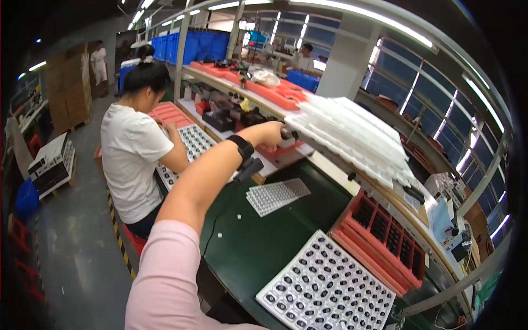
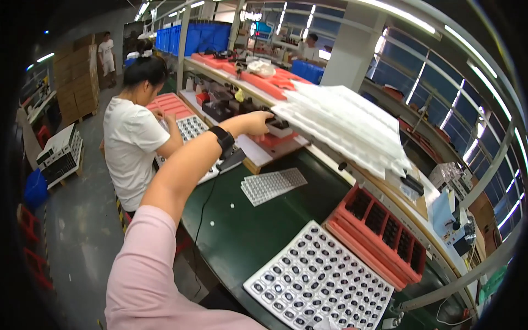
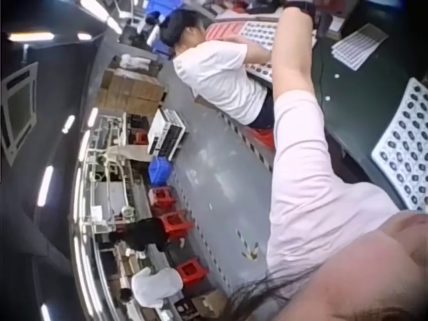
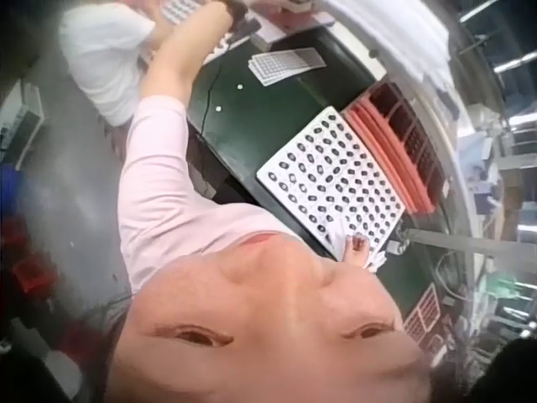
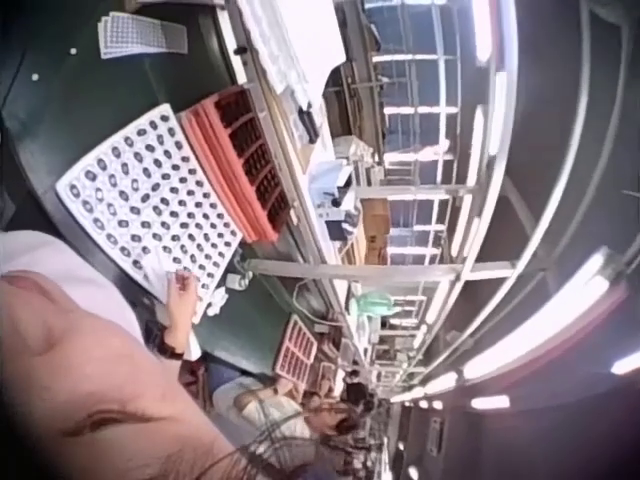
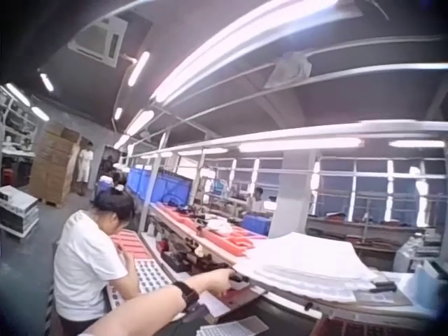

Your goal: Sorting small electronic components into trays and organizing them on a production line.

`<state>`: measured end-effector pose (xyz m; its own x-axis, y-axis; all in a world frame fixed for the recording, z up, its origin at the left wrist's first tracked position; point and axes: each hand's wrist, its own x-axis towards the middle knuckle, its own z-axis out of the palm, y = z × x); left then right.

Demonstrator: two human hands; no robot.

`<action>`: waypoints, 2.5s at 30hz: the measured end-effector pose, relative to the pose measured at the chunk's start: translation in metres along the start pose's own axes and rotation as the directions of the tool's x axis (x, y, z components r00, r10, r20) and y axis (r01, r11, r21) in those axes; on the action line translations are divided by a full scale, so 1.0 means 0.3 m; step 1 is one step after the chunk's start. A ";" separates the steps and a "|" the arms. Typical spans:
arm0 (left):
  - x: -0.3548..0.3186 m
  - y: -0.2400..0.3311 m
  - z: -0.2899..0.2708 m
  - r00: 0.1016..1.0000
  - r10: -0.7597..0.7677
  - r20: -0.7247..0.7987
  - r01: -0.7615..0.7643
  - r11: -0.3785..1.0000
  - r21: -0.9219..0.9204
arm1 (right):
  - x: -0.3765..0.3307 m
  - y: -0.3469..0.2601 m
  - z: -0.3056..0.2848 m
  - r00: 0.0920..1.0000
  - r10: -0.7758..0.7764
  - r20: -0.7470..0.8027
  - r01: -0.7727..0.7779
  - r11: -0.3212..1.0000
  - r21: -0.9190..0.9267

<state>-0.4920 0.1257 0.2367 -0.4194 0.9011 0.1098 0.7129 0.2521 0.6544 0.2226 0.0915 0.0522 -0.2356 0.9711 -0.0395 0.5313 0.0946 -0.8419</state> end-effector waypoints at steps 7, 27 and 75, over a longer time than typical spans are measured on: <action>0.031 0.111 -0.282 0.906 -0.218 -0.363 0.156 0.969 -0.192 | 0.060 -0.029 0.027 0.995 -0.104 0.004 0.104 0.991 -0.088; -1.088 0.632 1.164 0.584 0.802 0.125 -0.756 0.593 -0.279 | -0.167 -0.118 0.151 0.842 -0.527 0.118 0.540 0.823 -0.177; -1.109 0.659 1.453 0.207 0.636 0.744 0.389 0.644 -0.659 | -0.295 0.161 0.015 0.892 -0.432 0.136 0.355 0.854 0.381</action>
<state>0.0334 0.0296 0.0033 0.7846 0.6087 -0.1176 -0.0745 0.2808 0.9569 0.2655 0.0092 0.0126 -0.5498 0.7954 0.2552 0.0601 0.3424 -0.9376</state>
